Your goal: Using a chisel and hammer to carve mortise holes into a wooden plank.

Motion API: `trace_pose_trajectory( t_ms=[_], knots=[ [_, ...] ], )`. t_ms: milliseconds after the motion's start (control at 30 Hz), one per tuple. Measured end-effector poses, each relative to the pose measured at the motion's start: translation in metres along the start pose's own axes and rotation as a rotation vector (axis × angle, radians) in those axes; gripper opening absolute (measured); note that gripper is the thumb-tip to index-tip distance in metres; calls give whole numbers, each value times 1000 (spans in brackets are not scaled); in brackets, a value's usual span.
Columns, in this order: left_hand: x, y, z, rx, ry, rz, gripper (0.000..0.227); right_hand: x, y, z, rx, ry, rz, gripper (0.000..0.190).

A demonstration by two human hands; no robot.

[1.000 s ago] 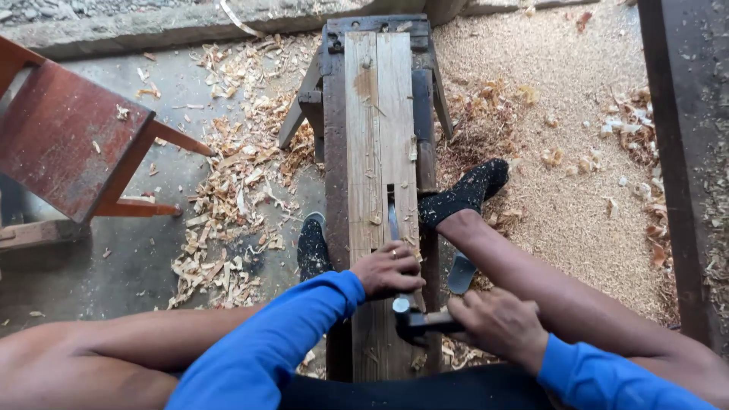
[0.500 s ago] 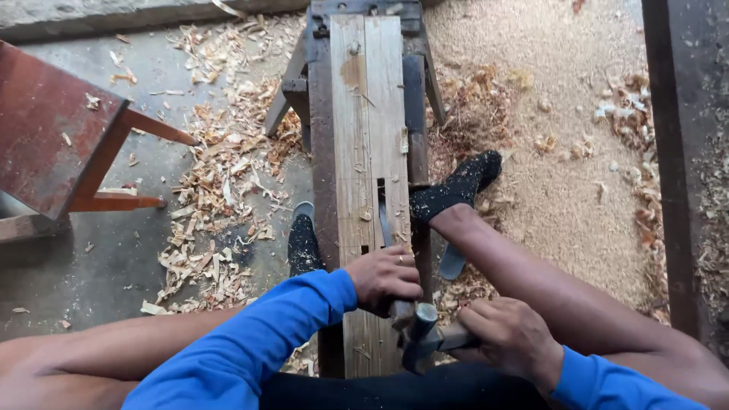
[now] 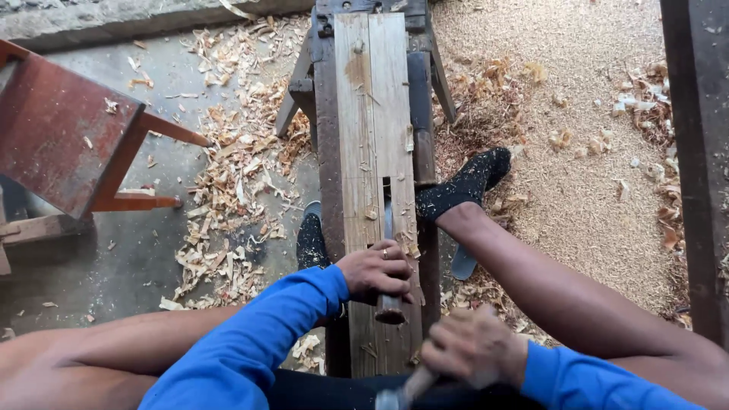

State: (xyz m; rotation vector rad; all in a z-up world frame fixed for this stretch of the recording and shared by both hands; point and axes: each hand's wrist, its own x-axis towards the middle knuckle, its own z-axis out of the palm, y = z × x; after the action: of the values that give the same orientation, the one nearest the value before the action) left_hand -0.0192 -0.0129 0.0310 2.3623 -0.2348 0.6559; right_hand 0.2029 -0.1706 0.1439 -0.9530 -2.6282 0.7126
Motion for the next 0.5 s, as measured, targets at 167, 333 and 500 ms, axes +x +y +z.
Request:
trace_pose_trajectory(
  t_ms=[167,333,500],
  knots=[
    [2,-5,-2,15,-59,-23,24,-8,-6,9,-59,22,199,36],
    [-3,-4,3,36,-95,-5,24,-24,-10,20,-86,23,-137,27],
    [-4,-22,6,135,-73,-15,22,-5,4,17,-111,63,350,35]
  ],
)
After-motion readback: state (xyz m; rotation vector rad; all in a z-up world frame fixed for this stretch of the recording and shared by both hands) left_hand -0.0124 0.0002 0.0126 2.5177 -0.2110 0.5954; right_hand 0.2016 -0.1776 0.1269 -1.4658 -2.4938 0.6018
